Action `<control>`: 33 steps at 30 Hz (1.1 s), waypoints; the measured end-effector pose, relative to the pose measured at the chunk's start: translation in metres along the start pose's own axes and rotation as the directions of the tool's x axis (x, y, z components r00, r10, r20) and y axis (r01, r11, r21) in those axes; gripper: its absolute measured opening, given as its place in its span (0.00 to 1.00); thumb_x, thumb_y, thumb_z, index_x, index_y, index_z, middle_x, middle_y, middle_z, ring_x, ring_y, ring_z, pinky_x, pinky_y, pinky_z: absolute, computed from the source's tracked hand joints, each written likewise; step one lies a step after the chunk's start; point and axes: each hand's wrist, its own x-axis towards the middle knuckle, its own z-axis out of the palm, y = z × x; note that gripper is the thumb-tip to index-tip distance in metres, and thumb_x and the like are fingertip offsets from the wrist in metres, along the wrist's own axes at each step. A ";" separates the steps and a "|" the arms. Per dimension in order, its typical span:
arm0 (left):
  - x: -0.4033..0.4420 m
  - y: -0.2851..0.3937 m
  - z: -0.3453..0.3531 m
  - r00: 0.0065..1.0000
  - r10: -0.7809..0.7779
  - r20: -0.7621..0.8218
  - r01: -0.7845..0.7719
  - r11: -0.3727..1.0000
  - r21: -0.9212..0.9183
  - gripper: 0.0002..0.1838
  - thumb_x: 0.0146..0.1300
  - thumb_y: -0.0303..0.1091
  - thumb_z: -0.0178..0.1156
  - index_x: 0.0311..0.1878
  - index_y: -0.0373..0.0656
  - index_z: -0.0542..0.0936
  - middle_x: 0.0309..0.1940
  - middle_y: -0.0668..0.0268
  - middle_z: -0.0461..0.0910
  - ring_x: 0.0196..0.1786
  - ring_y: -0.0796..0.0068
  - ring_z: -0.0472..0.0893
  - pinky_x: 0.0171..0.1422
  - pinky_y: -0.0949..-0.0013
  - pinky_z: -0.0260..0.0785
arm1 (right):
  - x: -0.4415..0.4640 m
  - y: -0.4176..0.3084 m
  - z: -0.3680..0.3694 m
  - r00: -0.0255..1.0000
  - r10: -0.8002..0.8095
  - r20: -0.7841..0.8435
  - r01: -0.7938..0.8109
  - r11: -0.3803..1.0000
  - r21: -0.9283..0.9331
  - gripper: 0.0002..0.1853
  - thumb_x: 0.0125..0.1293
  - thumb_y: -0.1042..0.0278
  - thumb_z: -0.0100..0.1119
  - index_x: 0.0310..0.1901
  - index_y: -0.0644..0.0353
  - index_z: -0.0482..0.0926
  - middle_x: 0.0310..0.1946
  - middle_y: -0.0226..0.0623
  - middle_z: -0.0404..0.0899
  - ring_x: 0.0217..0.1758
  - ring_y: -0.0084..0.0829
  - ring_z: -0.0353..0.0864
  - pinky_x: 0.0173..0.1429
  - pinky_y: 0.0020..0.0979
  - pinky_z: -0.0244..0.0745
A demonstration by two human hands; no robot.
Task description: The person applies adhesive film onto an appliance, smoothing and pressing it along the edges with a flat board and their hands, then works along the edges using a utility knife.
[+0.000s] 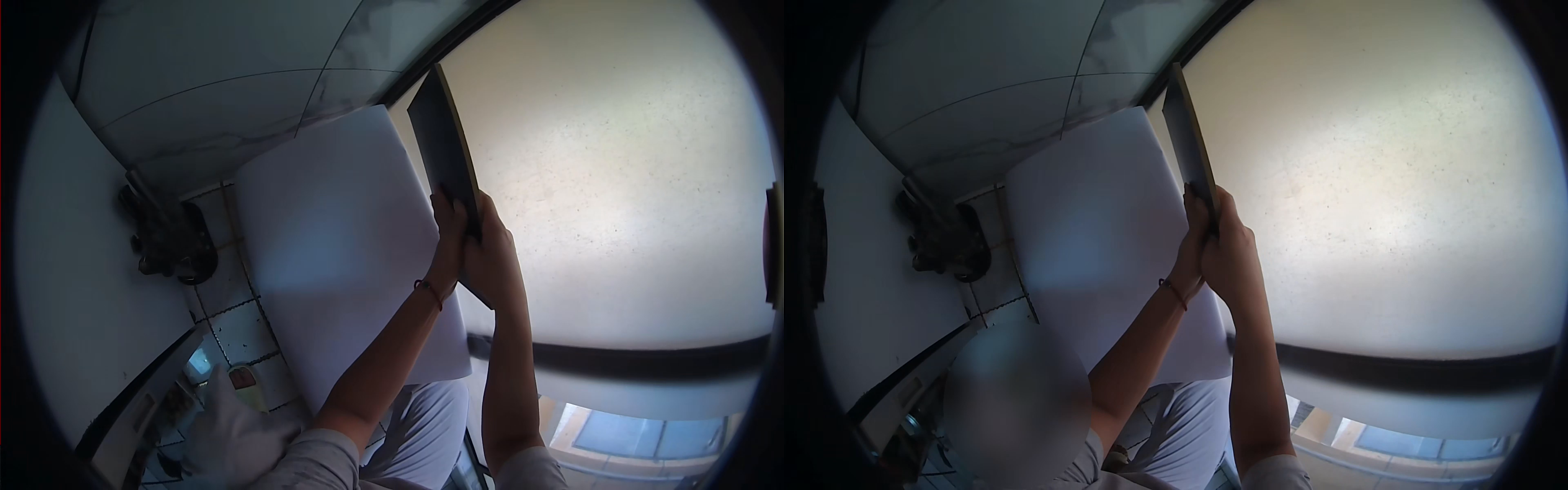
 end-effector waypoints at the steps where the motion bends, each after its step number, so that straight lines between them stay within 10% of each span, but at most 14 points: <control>1: -0.001 -0.004 -0.002 0.999 -0.021 0.025 0.021 1.000 -0.019 0.38 0.80 0.64 0.39 0.79 0.50 0.45 0.73 0.63 0.50 0.76 0.68 0.52 0.79 0.64 0.50 | -0.001 -0.001 -0.002 1.000 0.006 0.003 -0.006 1.000 -0.003 0.19 0.77 0.72 0.45 0.67 0.55 0.70 0.45 0.61 0.86 0.52 0.61 0.86 0.52 0.49 0.81; 3: -0.005 -0.005 -0.003 0.995 -0.063 0.075 0.067 0.996 -0.054 0.38 0.80 0.65 0.39 0.79 0.50 0.44 0.74 0.63 0.48 0.77 0.68 0.49 0.81 0.63 0.47 | -0.004 -0.011 -0.008 1.000 0.017 0.023 -0.017 1.000 -0.013 0.18 0.77 0.72 0.45 0.66 0.55 0.70 0.46 0.60 0.86 0.53 0.60 0.86 0.52 0.49 0.80; 7: -0.011 -0.012 0.026 0.981 0.116 -0.153 -0.115 0.993 0.017 0.28 0.79 0.64 0.40 0.67 0.55 0.69 0.53 0.76 0.75 0.57 0.87 0.76 0.63 0.74 0.72 | -0.009 -0.011 -0.018 0.993 0.117 0.028 -0.119 0.990 0.079 0.21 0.73 0.76 0.49 0.67 0.57 0.72 0.51 0.53 0.86 0.58 0.49 0.87 0.59 0.42 0.79; 11: 0.003 -0.023 -0.014 0.996 -0.043 0.077 0.043 0.999 -0.009 0.44 0.79 0.66 0.38 0.84 0.48 0.39 0.80 0.58 0.46 0.84 0.63 0.46 0.86 0.59 0.45 | -0.005 -0.010 -0.009 0.996 0.086 0.040 -0.087 0.996 0.024 0.21 0.74 0.75 0.48 0.67 0.56 0.71 0.49 0.57 0.85 0.57 0.55 0.86 0.58 0.45 0.79; 15: -0.007 -0.019 0.013 0.996 0.059 -0.062 -0.064 0.995 -0.076 0.30 0.79 0.66 0.38 0.66 0.51 0.65 0.56 0.71 0.69 0.62 0.81 0.70 0.64 0.71 0.66 | -0.005 -0.008 -0.008 0.999 0.031 0.042 -0.031 1.000 0.000 0.19 0.77 0.72 0.46 0.67 0.54 0.69 0.45 0.61 0.86 0.52 0.61 0.86 0.52 0.48 0.80; 21: -0.003 -0.012 -0.017 0.986 -0.109 0.125 0.118 0.991 -0.062 0.40 0.79 0.67 0.36 0.81 0.49 0.45 0.77 0.61 0.50 0.81 0.67 0.50 0.84 0.63 0.46 | -0.003 -0.004 -0.001 0.998 0.036 0.054 -0.033 0.998 -0.047 0.21 0.76 0.73 0.45 0.68 0.53 0.70 0.45 0.59 0.86 0.52 0.60 0.86 0.54 0.46 0.80; 24: -0.011 -0.009 0.016 0.999 0.021 -0.043 -0.016 0.993 0.113 0.34 0.79 0.66 0.35 0.77 0.56 0.63 0.65 0.69 0.70 0.73 0.77 0.67 0.79 0.68 0.61 | -0.011 -0.015 -0.020 1.000 0.010 0.021 -0.011 1.000 0.009 0.20 0.76 0.73 0.45 0.67 0.54 0.70 0.45 0.59 0.86 0.53 0.59 0.86 0.54 0.47 0.80; 26: 0.004 -0.017 0.004 0.996 0.062 -0.059 -0.045 0.965 0.257 0.41 0.79 0.66 0.36 0.81 0.47 0.41 0.78 0.59 0.45 0.82 0.65 0.44 0.85 0.62 0.43 | -0.003 -0.015 -0.019 0.992 0.119 0.049 -0.121 0.992 0.027 0.22 0.73 0.75 0.49 0.67 0.56 0.71 0.50 0.55 0.85 0.58 0.53 0.85 0.60 0.45 0.78; 28: 0.001 -0.010 -0.003 0.998 -0.058 0.009 0.057 0.997 0.055 0.33 0.80 0.66 0.36 0.75 0.55 0.65 0.64 0.70 0.71 0.70 0.78 0.70 0.75 0.70 0.65 | 0.002 -0.003 -0.010 0.999 0.035 0.037 -0.035 0.999 -0.006 0.18 0.77 0.73 0.44 0.66 0.55 0.69 0.46 0.59 0.86 0.53 0.60 0.86 0.53 0.48 0.80; 30: 0.004 0.002 -0.007 0.989 -0.095 0.112 0.096 0.995 -0.003 0.41 0.79 0.66 0.37 0.81 0.47 0.43 0.76 0.59 0.50 0.80 0.66 0.50 0.83 0.63 0.47 | 0.004 -0.003 -0.004 0.999 0.017 0.037 -0.016 0.999 -0.027 0.18 0.76 0.74 0.45 0.65 0.55 0.69 0.46 0.60 0.86 0.52 0.60 0.86 0.53 0.49 0.80; 33: -0.006 0.013 0.014 0.997 -0.041 0.071 0.043 0.999 -0.031 0.34 0.79 0.67 0.37 0.73 0.51 0.59 0.64 0.67 0.64 0.70 0.76 0.63 0.73 0.69 0.60 | 0.004 -0.020 -0.007 0.999 0.011 0.044 -0.008 0.998 -0.058 0.16 0.78 0.72 0.45 0.64 0.57 0.69 0.43 0.60 0.86 0.48 0.59 0.88 0.49 0.50 0.81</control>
